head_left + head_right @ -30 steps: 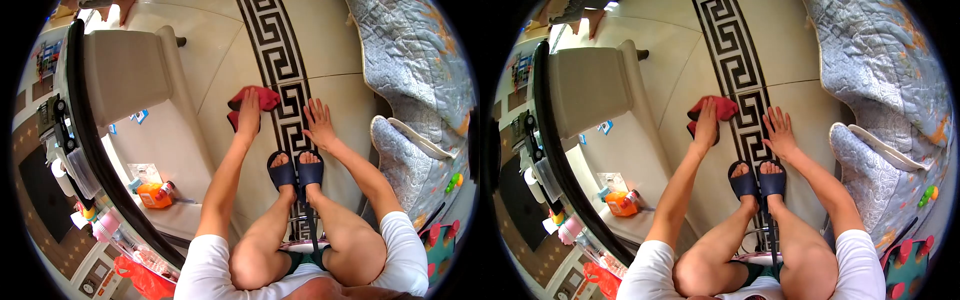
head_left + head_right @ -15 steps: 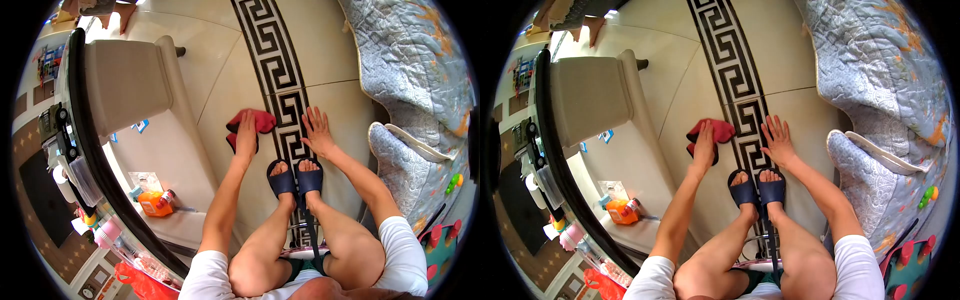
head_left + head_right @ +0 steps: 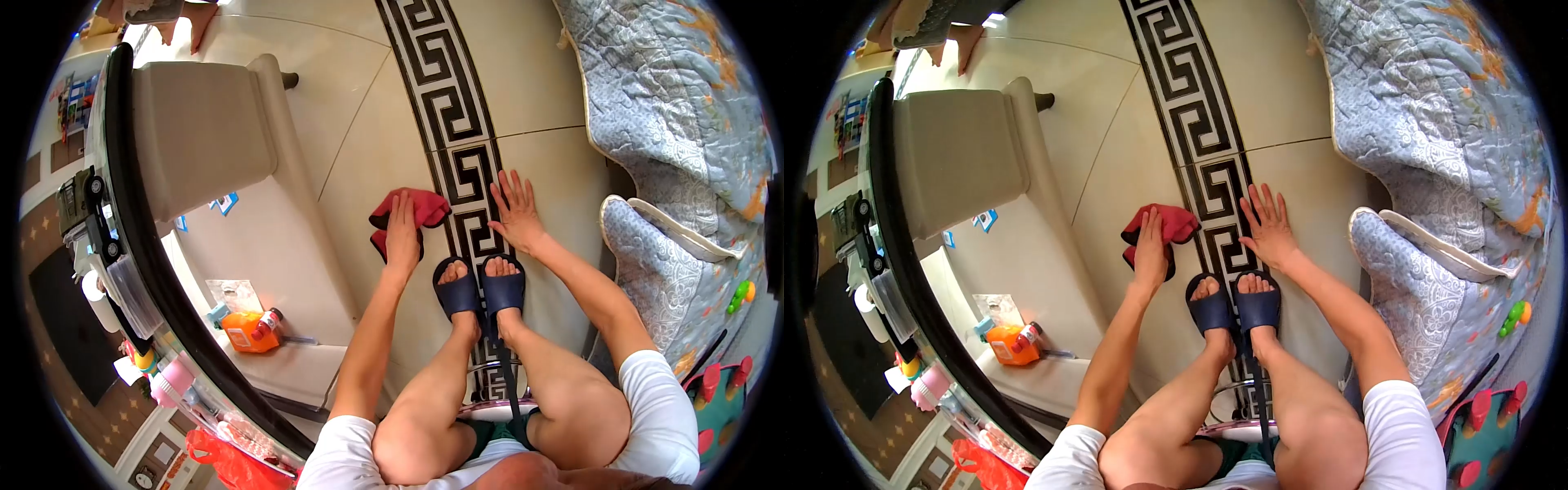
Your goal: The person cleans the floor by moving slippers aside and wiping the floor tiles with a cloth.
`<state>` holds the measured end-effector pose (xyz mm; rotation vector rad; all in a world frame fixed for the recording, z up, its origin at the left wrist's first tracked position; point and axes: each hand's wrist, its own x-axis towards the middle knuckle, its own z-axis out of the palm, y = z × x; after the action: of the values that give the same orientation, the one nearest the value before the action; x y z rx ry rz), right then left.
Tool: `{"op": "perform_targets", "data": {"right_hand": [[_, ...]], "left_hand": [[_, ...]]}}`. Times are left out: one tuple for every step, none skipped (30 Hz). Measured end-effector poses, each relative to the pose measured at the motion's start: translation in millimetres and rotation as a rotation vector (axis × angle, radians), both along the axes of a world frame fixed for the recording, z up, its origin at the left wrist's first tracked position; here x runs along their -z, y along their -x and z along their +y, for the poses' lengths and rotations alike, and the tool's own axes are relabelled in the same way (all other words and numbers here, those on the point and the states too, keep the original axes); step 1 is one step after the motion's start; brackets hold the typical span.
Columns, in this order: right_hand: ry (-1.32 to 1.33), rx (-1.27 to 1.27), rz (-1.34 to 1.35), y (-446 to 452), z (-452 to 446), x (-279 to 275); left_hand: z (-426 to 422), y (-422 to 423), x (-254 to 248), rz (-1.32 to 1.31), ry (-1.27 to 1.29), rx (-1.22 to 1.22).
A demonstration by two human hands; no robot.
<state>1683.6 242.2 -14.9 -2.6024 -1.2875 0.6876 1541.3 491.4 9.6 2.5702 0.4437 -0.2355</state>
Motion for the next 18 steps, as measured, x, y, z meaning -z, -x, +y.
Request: {"op": "perform_targets", "data": {"right_hand": [[-0.002,0.002,-0.001,0.3,-0.2,0.6],[-0.002,0.005,-0.006,-0.7,-0.1,2.0],[-0.003,0.003,-0.005,-0.4,-0.8,2.5],[-0.006,-0.001,-0.003,0.7,-1.0,2.7],[-0.008,-0.004,-0.009,0.1,0.1,3.0],[-0.009,-0.007,-0.012,0.5,-0.2,2.4],[-0.009,-0.008,-0.016,0.7,-0.6,1.5],[-0.016,-0.014,-0.014,0.9,-0.7,0.5],[-0.022,-0.018,-0.012,0.8,-1.3,0.0],[-0.03,-0.021,-0.014,-0.1,-1.3,-1.0],[-0.034,-0.022,-0.021,-0.5,-0.7,-0.9],[-0.026,-0.019,-0.019,-3.3,0.6,-2.0],[-0.014,-0.018,-0.01,-2.4,1.1,-3.6],[-0.001,-0.019,0.002,-1.2,1.0,-4.7],[-0.013,-0.01,0.015,-0.8,0.8,-3.4],[0.0,-0.007,0.007,-1.4,0.9,-1.7],[0.012,-0.009,0.007,-0.2,0.3,-0.6],[0.023,-0.011,0.003,0.0,0.9,0.0]], "left_hand": [[1.8,3.8,2.9,-0.017,0.013,-0.014],[6.0,7.6,6.3,-0.034,0.023,-0.028],[16.2,0.2,4.8,-0.046,0.01,-0.034],[29.3,-16.4,-3.8,-0.05,0.005,-0.051],[44.6,-31.9,-3.5,-0.075,0.011,-0.06],[57.4,-44.6,-1.9,-0.097,0.02,-0.069],[67.8,-57.0,-0.9,-0.08,0.0,-0.039],[75.2,-65.2,0.9,-0.063,-0.019,-0.006],[76.0,-67.5,4.6,-0.063,-0.036,-0.007],[71.7,-62.3,4.6,-0.054,-0.01,0.001],[65.2,-56.5,3.3,-0.053,0.013,0.012],[57.6,-52.5,2.9,-0.055,0.039,0.024],[48.5,-44.7,4.0,-0.031,0.05,0.062],[46.1,-45.1,9.7,-0.055,0.08,0.039],[45.1,-49.4,8.1,-0.079,0.108,0.012],[44.6,-53.7,2.5,-0.099,0.132,-0.023],[50.2,-68.5,2.6,-0.135,0.177,-0.058],[58.0,-80.6,7.6,-0.121,0.197,-0.04]]}}
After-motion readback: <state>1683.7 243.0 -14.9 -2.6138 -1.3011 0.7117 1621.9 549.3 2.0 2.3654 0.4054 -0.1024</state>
